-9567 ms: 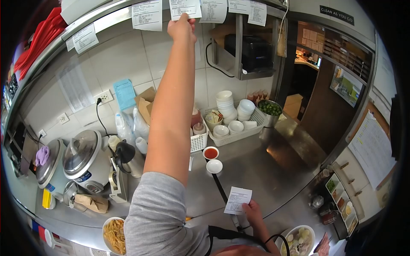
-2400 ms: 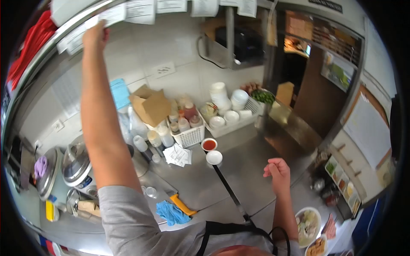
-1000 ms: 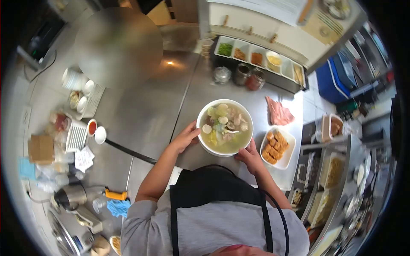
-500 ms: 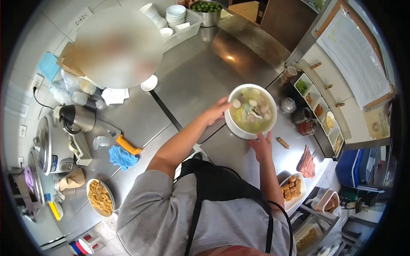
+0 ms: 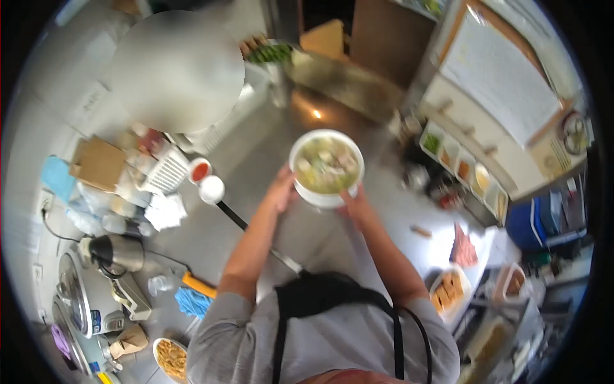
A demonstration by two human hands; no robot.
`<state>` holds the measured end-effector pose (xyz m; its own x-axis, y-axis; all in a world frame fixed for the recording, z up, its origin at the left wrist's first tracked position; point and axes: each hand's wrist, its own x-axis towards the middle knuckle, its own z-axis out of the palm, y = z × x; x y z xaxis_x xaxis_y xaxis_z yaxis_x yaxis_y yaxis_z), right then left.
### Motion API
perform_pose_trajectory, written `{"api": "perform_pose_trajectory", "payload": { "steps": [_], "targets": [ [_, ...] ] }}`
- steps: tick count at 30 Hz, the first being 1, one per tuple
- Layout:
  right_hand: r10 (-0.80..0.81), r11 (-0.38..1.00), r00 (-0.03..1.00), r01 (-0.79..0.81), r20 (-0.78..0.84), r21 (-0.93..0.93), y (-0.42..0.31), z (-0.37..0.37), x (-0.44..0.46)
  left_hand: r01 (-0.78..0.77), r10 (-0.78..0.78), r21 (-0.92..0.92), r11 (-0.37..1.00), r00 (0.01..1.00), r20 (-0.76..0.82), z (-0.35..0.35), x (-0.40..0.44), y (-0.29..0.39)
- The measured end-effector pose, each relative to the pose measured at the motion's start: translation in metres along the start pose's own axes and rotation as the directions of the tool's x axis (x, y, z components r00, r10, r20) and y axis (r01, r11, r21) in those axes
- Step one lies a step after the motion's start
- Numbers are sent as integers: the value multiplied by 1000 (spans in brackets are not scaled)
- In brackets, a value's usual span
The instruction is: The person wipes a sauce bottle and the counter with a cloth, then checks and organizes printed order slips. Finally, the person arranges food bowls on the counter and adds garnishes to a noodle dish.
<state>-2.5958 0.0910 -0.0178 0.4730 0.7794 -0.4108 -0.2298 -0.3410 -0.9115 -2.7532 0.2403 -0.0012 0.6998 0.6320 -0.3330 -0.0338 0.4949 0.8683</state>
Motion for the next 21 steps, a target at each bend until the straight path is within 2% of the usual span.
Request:
{"api": "perform_pose_trajectory", "payload": {
  "steps": [3, 4, 5, 8, 11, 12, 13, 14, 15, 16, 17, 19, 20, 21],
  "targets": [
    [-42, 998, 999, 42, 7, 39, -15, 12, 7, -40, 39, -20, 999, 997, -69, -9, 9, 9],
    [-13, 1000, 1000, 12, 18, 29, -23, 15, 7, -7, 9, 20, 1000, 995, -98, -14, 13, 9],
    [24, 1000, 1000, -25, 17, 18, -30, 16, 5, 8, -10, -28, 1000, 997, -72, -17, 18, 10],
    [-10, 1000, 999, 10, 48, 0, -34, 18, 17, 0, -5, -39, 999, 992, -122, -24, 30, 7],
    [-2, 988, 1000, 6, 23, -157, -32, 9, 23, -3, -2, -48, 999, 994, -105, -38, 43, -3],
    [-421, 819, 907, 385, 11, -424, 9, -20, 49, 8, -12, -36, 999, 993, -114, -38, 42, -4],
    [-752, 447, 650, 627, 112, -638, 46, -43, 78, 20, -22, -22, 1000, 992, -121, -38, 40, -3],
    [-524, 524, 848, 391, 75, -756, 12, -56, 43, 33, -33, -8, 999, 991, -127, -38, 41, -3],
    [-253, 519, 967, 127, -10, -845, -33, -70, -11, 18, -18, -4, 1000, 988, -155, -39, 42, -7],
    [-267, 347, 957, -15, -114, -938, -30, -91, -24, 11, -11, 2, 1000, 988, -156, -40, 42, -6],
    [-193, 306, 958, -146, -211, -941, -44, -105, -49, 7, -5, 8, 1000, 988, -155, -39, 41, -5],
    [-232, 53, 894, -382, -384, -923, -12, -156, -67, -4, 6, 10, 1000, 987, -158, -34, 37, -2],
    [-88, 38, 866, -490, -492, -871, -24, -159, -88, -10, 12, 10, 1000, 987, -162, -32, 34, 1],
    [-39, -10, 838, -544, -544, -839, -10, -178, -94, -15, 16, 10, 1000, 986, -168, -30, 32, 2]
  ]
}}
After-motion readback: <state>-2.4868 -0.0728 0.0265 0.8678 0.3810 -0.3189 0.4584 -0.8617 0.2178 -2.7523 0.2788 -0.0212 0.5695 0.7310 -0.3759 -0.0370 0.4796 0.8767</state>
